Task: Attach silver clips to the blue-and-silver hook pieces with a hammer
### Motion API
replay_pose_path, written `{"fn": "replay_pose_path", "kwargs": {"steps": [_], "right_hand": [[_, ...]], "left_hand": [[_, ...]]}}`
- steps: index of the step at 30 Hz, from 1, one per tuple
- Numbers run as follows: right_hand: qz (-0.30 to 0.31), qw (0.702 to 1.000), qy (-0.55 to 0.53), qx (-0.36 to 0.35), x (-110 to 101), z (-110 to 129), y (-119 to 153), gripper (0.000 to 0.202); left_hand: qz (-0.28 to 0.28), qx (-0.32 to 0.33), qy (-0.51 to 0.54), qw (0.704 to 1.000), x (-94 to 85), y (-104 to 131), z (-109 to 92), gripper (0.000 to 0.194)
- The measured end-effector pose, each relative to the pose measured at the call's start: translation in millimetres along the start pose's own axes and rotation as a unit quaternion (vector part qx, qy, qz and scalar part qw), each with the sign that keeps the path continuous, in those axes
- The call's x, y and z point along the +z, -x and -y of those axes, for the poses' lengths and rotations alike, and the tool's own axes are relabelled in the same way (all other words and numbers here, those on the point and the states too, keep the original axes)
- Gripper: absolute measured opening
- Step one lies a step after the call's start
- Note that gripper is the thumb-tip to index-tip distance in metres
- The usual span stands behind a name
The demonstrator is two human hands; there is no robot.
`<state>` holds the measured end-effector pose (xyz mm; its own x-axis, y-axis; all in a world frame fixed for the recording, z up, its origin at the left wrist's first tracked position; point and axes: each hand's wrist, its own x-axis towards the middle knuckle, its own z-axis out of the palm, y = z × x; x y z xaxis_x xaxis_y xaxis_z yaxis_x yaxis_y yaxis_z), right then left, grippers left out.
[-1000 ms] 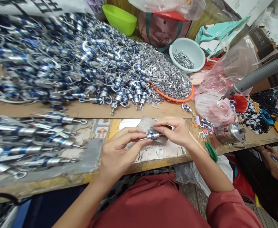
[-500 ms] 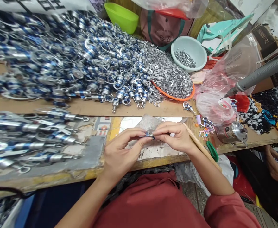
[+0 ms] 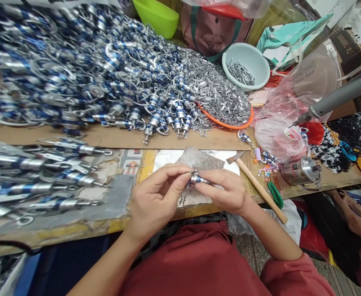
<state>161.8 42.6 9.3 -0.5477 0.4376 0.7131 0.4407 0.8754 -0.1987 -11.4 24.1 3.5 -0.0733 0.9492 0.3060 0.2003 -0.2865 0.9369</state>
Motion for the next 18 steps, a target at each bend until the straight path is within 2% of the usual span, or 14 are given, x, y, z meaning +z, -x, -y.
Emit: {"fn": "replay_pose_path", "kwargs": {"steps": [4, 8, 10, 16, 18], "right_hand": [[0.014, 0.999, 0.021, -0.032, -8, -3, -1, 0.017], [0.001, 1.000, -0.008, -0.015, -12, -3, -2, 0.019], [-0.005, 1.000, -0.024, -0.003, -13, -2, -1, 0.021], [0.032, 0.999, -0.004, -0.035, -17, 0, 0, 0.017], [0.028, 0.999, -0.012, -0.025, -16, 1, 1, 0.017]], "left_hand": [[0.046, 0.076, -0.067, 0.994, -6.9, -5, -4, 0.010], [0.055, 0.145, -0.107, 0.982, -11.1, -9, -8, 0.012], [0.058, 0.145, -0.111, 0.981, -11.7, -10, -10, 0.011], [0.046, 0.132, -0.112, 0.984, -6.8, -4, -12, 0.011], [0.043, 0.129, -0.110, 0.985, -5.9, -2, -13, 0.012]]}}
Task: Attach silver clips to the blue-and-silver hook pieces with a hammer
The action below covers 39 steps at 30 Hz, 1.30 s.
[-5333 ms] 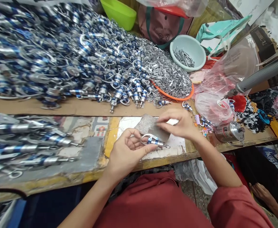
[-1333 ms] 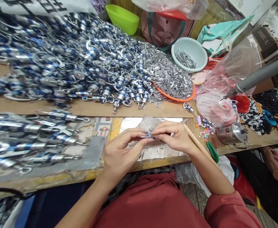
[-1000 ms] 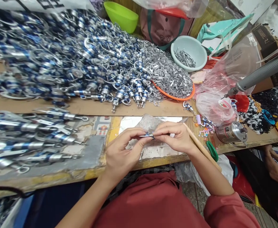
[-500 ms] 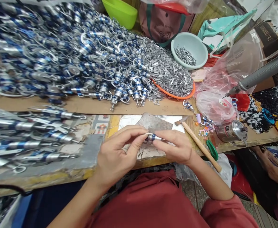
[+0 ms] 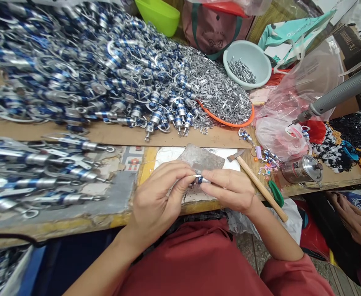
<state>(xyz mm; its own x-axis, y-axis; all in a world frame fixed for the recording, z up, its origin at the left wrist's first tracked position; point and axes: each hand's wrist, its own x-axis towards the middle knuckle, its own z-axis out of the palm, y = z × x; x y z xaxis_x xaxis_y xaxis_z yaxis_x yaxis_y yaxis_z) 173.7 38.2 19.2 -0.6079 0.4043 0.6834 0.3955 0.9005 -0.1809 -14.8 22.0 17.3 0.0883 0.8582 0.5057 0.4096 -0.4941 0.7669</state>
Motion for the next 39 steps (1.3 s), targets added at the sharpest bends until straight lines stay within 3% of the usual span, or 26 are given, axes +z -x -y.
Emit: {"fn": "replay_pose_path", "kwargs": {"steps": [3, 6, 9, 12, 15, 18, 22, 23, 26, 28, 33, 39], "right_hand": [[-0.029, 0.997, -0.046, 0.047, 4, 2, 3, 0.021], [-0.044, 0.989, -0.100, 0.104, 7, 5, 1, 0.017], [-0.074, 0.971, -0.147, 0.173, 8, 9, -2, 0.007], [-0.101, 0.947, -0.175, 0.248, 9, 13, -2, 0.008], [-0.089, 0.932, -0.179, 0.303, 10, 16, 1, 0.008], [-0.052, 0.932, -0.167, 0.318, 5, 17, 6, 0.010], [-0.094, 0.951, -0.039, 0.292, -9, 5, 21, 0.028], [-0.081, 0.955, -0.019, 0.284, -12, -1, 26, 0.035], [0.035, 0.962, -0.029, 0.270, -10, -16, 42, 0.063], [0.061, 0.962, -0.031, 0.265, -2, -22, 49, 0.065], [-0.009, 0.958, 0.008, 0.285, 21, -22, 53, 0.053], [-0.025, 0.956, 0.019, 0.292, 30, -9, 52, 0.054]], "left_hand": [[0.008, -0.020, 0.035, 0.999, -0.7, 2, 0, 0.014], [0.024, -0.133, 0.113, 0.984, -0.4, 4, 1, 0.013], [0.017, -0.303, 0.216, 0.928, 3.4, 8, 1, 0.019], [0.011, -0.376, 0.311, 0.873, 9.9, 11, -3, 0.039], [-0.009, -0.384, 0.345, 0.856, 18.3, 12, -8, 0.058], [-0.028, -0.400, 0.356, 0.844, 26.2, 13, -9, 0.055], [-0.022, -0.414, 0.384, 0.825, 29.9, 13, -5, 0.055], [-0.020, -0.415, 0.386, 0.823, 29.6, 12, -4, 0.055], [-0.005, -0.413, 0.381, 0.827, 27.8, 10, 0, 0.054], [0.004, -0.408, 0.378, 0.831, 26.6, 8, 3, 0.053], [0.023, -0.413, 0.380, 0.827, 23.3, 6, 8, 0.053], [0.039, -0.442, 0.364, 0.819, 14.9, 2, 10, 0.055]]}}
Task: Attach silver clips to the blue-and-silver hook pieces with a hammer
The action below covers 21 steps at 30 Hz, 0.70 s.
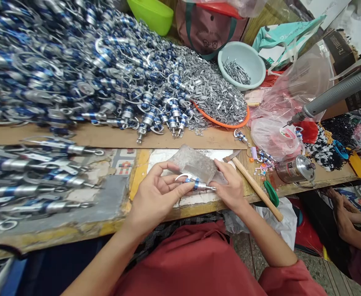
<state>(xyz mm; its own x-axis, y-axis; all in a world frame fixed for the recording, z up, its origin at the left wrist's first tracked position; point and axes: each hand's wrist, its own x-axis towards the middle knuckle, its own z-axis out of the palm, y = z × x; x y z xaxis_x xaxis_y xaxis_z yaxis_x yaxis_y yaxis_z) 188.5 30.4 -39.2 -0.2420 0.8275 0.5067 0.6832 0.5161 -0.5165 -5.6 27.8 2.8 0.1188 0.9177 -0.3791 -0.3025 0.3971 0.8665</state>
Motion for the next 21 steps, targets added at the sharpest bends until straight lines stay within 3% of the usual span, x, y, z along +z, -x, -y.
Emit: {"fn": "replay_pose_path", "kwargs": {"steps": [3, 5, 7, 9, 11, 13, 15, 17, 19, 21], "right_hand": [[0.021, 1.000, -0.014, -0.004, -9, 0, -6, 0.055], [0.092, 0.994, -0.051, 0.003, -21, -7, -17, 0.051], [0.152, 0.983, -0.097, 0.024, -33, -18, -34, 0.035], [0.147, 0.984, -0.094, 0.040, -37, -29, -53, 0.020], [0.139, 0.990, -0.028, 0.023, -31, -34, -71, 0.019], [0.205, 0.976, 0.071, -0.016, -20, -32, -85, 0.019], [0.299, 0.938, 0.169, -0.049, -9, -24, -95, 0.018], [0.354, 0.900, 0.244, -0.072, -4, -17, -101, 0.020], [0.363, 0.886, 0.273, -0.091, -5, -16, -102, 0.020], [0.352, 0.892, 0.264, -0.107, -9, -21, -100, 0.020]], "left_hand": [[0.001, -0.004, -0.002, 1.000, -2.1, 0, -3, 0.054], [0.004, -0.004, -0.004, 1.000, -3.2, -1, -3, 0.055], [0.008, -0.006, 0.000, 1.000, -4.4, -2, -2, 0.056], [0.011, -0.009, 0.005, 1.000, -5.5, -3, -1, 0.056], [0.012, -0.011, 0.005, 1.000, -6.3, -4, 1, 0.055], [0.011, -0.010, 0.004, 1.000, -6.6, -4, 2, 0.055], [0.010, -0.010, 0.004, 1.000, -6.9, -4, 2, 0.054], [0.014, -0.011, 0.004, 1.000, -7.3, -4, 2, 0.053], [0.020, -0.011, 0.006, 1.000, -8.1, -4, 1, 0.052], [0.021, -0.007, 0.005, 1.000, -9.0, -4, 0, 0.052]]}}
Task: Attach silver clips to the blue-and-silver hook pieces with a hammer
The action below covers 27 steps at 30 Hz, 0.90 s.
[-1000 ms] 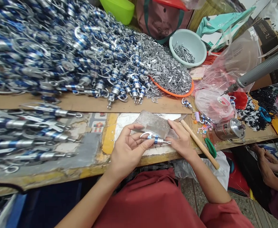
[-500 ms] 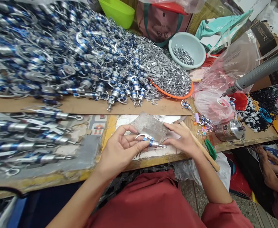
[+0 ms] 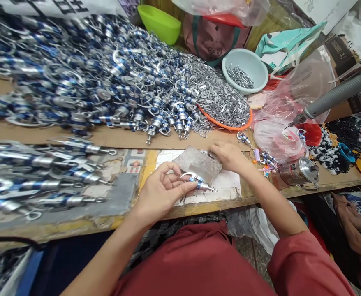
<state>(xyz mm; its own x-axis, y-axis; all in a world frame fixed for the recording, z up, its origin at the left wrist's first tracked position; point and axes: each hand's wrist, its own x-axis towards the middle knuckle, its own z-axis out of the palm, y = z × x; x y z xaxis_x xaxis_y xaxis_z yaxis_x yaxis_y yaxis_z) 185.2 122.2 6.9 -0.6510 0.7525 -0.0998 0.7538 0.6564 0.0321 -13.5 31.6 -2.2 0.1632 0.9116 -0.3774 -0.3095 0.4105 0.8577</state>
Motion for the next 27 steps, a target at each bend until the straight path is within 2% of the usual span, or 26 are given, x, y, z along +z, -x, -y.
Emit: {"fn": "replay_pose_path", "kwargs": {"steps": [2, 4, 7, 9, 11, 13, 16, 19, 24, 27], "right_hand": [[-0.041, 0.999, -0.033, -0.005, 2, -7, 7, 0.019], [-0.129, 0.986, -0.102, 0.014, 1, -9, 15, 0.017], [-0.275, 0.930, -0.240, 0.035, -9, 5, 28, 0.011], [-0.307, 0.903, -0.299, -0.008, -18, 24, 36, 0.010], [-0.296, 0.906, -0.295, -0.068, -25, 42, 41, 0.013], [-0.258, 0.929, -0.247, -0.095, -30, 53, 44, 0.016], [-0.160, 0.960, -0.215, -0.078, -35, 56, 44, 0.015], [-0.099, 0.961, -0.244, -0.079, -36, 50, 37, 0.011], [-0.091, 0.955, -0.278, -0.056, -21, 54, 17, 0.013], [-0.147, 0.950, -0.274, -0.029, -12, 60, 14, 0.017]], "left_hand": [[-0.003, 0.003, -0.004, 1.000, -0.8, -1, -1, 0.052], [-0.002, 0.000, -0.010, 1.000, -1.6, -2, -1, 0.052], [0.007, -0.008, -0.016, 1.000, -2.5, -4, -2, 0.051], [0.007, -0.006, -0.019, 1.000, -3.1, -4, -2, 0.050], [0.008, 0.002, -0.022, 1.000, -3.6, -4, -2, 0.049], [0.014, 0.007, -0.025, 1.000, -3.8, -4, -2, 0.048], [0.016, 0.008, -0.028, 0.999, -3.5, -4, -3, 0.048], [0.011, 0.005, -0.033, 0.999, -3.3, -4, -4, 0.049], [0.025, 0.005, -0.021, 0.999, -5.5, -5, -1, 0.049], [0.035, 0.006, -0.012, 0.999, -7.3, -5, 1, 0.049]]}}
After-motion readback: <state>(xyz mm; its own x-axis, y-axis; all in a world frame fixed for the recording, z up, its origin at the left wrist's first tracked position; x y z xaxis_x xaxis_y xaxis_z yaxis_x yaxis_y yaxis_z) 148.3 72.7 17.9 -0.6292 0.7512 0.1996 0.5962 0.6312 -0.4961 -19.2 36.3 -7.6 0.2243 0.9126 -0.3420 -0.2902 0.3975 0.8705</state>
